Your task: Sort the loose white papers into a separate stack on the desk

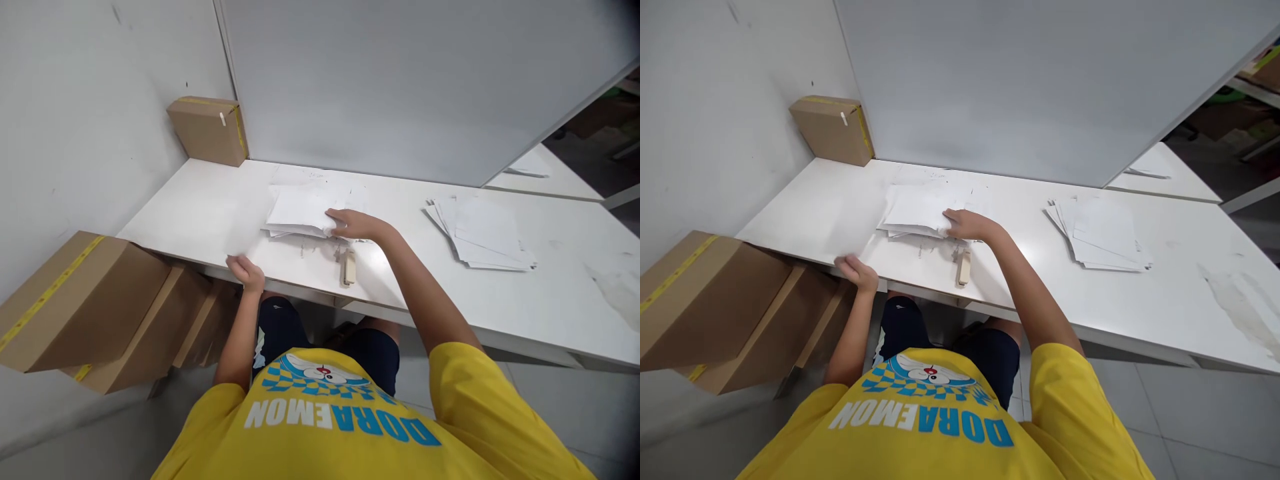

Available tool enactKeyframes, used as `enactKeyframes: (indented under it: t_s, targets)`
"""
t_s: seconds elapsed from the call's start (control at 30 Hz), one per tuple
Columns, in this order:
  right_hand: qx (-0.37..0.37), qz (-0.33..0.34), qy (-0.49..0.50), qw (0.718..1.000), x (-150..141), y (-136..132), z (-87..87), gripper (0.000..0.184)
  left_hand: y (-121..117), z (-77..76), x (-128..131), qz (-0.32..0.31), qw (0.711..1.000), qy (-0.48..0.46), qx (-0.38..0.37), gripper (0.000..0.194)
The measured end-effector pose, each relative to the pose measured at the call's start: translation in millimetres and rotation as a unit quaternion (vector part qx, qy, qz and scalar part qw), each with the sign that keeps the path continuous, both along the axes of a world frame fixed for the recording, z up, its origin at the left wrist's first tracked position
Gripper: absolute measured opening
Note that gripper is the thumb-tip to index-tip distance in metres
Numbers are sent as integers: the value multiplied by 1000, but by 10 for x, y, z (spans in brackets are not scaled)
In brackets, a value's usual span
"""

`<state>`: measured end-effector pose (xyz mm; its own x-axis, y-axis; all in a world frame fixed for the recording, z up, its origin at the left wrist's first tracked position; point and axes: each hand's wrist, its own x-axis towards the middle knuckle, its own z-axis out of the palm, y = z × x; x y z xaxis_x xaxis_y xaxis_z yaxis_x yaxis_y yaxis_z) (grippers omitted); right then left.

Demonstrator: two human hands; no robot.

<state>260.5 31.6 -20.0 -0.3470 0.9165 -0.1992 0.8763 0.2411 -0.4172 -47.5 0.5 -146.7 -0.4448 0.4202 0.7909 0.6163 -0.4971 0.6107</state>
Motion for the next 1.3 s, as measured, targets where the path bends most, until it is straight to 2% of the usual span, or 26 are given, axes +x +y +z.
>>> enactKeyframes:
  t_s: [0.03, 0.07, 0.13, 0.2, 0.27, 0.43, 0.5, 0.57, 0.63, 0.7, 0.83, 0.9, 0.97, 1.03, 1.13, 1.2, 1.23, 1.3]
  targets:
    - [-4, 0, -6, 1000, -5, 5, 12, 69, -147, -54, -66, -56, 994, 91, 13, 28]
    - [-6, 1, -12, 1000, -10, 10, 17, 69, -292, -109, -130, -123, 973, 195, 28, 25]
    - [-6, 3, -21, 1000, -23, 24, 12, 71, -549, -210, -230, -217, 909, 353, 39, 14]
    - [4, 2, -26, 1000, -37, 44, -16, 70, -738, -283, -272, -265, 865, 425, 22, 9]
    - [27, -8, -26, 999, -55, 67, -57, 66, -847, -321, -256, -280, 851, 444, -2, 12]
    - [147, -106, 44, 982, -138, 78, -123, 50, -890, -321, -96, -280, 853, 437, -60, 21]
    - [189, -145, 78, 968, -183, 27, -99, 49, -888, -305, -31, -275, 852, 438, -87, 24]
    - [224, -152, 91, 958, -237, -83, -48, 49, -898, -276, 24, -271, 846, 449, -97, 27]
    - [259, -119, 89, 954, -303, -261, 1, 49, -917, -232, 73, -263, 838, 468, -95, 30]
    - [280, -55, 83, 955, -379, -496, 19, 48, -935, -180, 114, -247, 833, 487, -87, 34]
    - [276, 98, 76, 953, -515, -1008, -81, 47, -945, -179, 159, -225, 846, 476, -83, 40]
    - [259, 176, 84, 946, -553, -1209, -168, 47, -950, -282, 148, -195, 875, 440, -57, 38]
    - [236, 226, 91, 941, -573, -1347, -249, 46, -966, -440, 112, -134, 909, 395, -9, 31]
    - [209, 241, 92, 943, -579, -1419, -305, 45, -988, -607, 64, -73, 930, 361, 12, 28]
    - [160, 256, 97, 948, -546, -1396, -334, 50, -1009, -768, 9, -37, 940, 338, -17, 26]
    - [137, 239, 114, 955, -478, -1279, -323, 59, -1008, -790, 2, -37, 944, 327, -38, 24]
    - [136, 198, 121, 963, -430, -1189, -313, 61, -1005, -779, 7, -41, 945, 323, -45, 22]
    - [160, 46, 121, 979, -321, -962, -298, 59, -997, -728, 28, -49, 943, 326, -48, 22]
